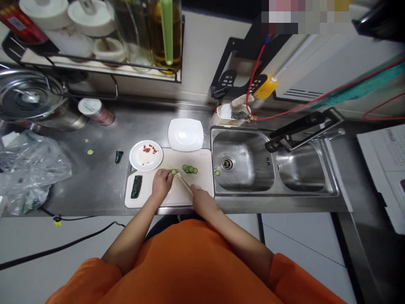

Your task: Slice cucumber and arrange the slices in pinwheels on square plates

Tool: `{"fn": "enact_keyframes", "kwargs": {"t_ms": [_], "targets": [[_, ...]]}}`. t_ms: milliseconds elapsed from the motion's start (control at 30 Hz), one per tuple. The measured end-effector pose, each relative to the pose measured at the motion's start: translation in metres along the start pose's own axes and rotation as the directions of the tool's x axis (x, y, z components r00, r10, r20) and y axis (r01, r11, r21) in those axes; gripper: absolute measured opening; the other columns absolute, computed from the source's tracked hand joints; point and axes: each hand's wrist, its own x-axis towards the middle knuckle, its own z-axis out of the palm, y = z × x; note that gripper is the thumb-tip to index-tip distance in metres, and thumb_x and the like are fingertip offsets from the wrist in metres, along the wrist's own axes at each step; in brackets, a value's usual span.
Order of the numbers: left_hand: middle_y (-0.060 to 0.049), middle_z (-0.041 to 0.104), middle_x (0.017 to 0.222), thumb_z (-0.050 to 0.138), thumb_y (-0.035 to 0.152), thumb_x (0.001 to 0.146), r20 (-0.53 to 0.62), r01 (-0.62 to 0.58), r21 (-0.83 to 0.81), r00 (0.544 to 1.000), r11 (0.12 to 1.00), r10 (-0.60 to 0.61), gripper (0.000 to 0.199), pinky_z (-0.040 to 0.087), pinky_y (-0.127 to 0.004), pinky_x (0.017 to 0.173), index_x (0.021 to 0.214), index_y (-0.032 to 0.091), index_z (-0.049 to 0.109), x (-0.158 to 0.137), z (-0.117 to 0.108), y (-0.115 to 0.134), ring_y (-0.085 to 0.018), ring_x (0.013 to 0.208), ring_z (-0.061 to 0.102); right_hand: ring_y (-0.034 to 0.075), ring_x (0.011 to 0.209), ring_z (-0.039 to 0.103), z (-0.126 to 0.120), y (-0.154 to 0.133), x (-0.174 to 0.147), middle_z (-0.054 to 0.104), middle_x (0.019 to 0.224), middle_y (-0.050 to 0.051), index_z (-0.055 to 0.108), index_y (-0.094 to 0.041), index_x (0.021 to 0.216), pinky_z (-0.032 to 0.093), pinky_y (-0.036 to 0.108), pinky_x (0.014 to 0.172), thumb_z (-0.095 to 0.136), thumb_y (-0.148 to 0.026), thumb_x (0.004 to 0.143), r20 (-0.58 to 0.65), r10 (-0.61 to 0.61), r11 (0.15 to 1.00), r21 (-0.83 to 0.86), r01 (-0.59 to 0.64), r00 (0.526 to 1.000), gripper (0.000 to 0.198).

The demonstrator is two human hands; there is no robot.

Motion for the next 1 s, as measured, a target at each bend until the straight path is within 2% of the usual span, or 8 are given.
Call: {"fn": "enact_keyframes", "kwargs": {"t_ms": [267,533,1000], "targets": [[-0.007,0.061,0.087,0.054,0.034,0.086,-0.037,-0.021,-0.003,0.999,1.000,0.021,0.025,0.048,-0.032,0.082,0.098,0.018,0.070,-0.001,0.003,-0.002,-0.019,0.085,0.059,0.024,0.098,0.061,0.006,-0.009,0.000,0.064,0.099,0.014,0.036,-0.017,0.133,0.046,0.030,0.075,0.030,-0.006,0.088,0.006,-0.002,1.000,-0.021,0.002,1.000,0.047],[-0.007,0.062,0.087,0.056,0.034,0.085,-0.026,-0.011,0.004,1.000,1.000,0.011,0.025,0.048,-0.032,0.083,0.098,0.018,0.070,0.000,0.002,-0.001,-0.019,0.085,0.059,0.024,0.097,0.062,0.009,-0.012,0.002,0.065,0.095,0.013,0.037,-0.016,0.132,0.046,0.031,0.076,0.029,-0.007,0.089,-0.023,0.007,1.000,-0.025,-0.007,1.000,0.045],[-0.007,0.062,0.086,0.055,0.033,0.085,-0.019,-0.019,0.000,1.000,1.000,0.019,0.024,0.048,-0.032,0.082,0.098,0.018,0.070,0.000,0.002,-0.002,-0.019,0.085,0.058,0.024,0.097,0.062,0.003,-0.015,0.000,0.065,0.097,0.014,0.038,-0.015,0.129,0.047,0.032,0.075,0.028,-0.005,0.089,0.005,0.007,1.000,-0.005,-0.007,1.000,0.043]]}}
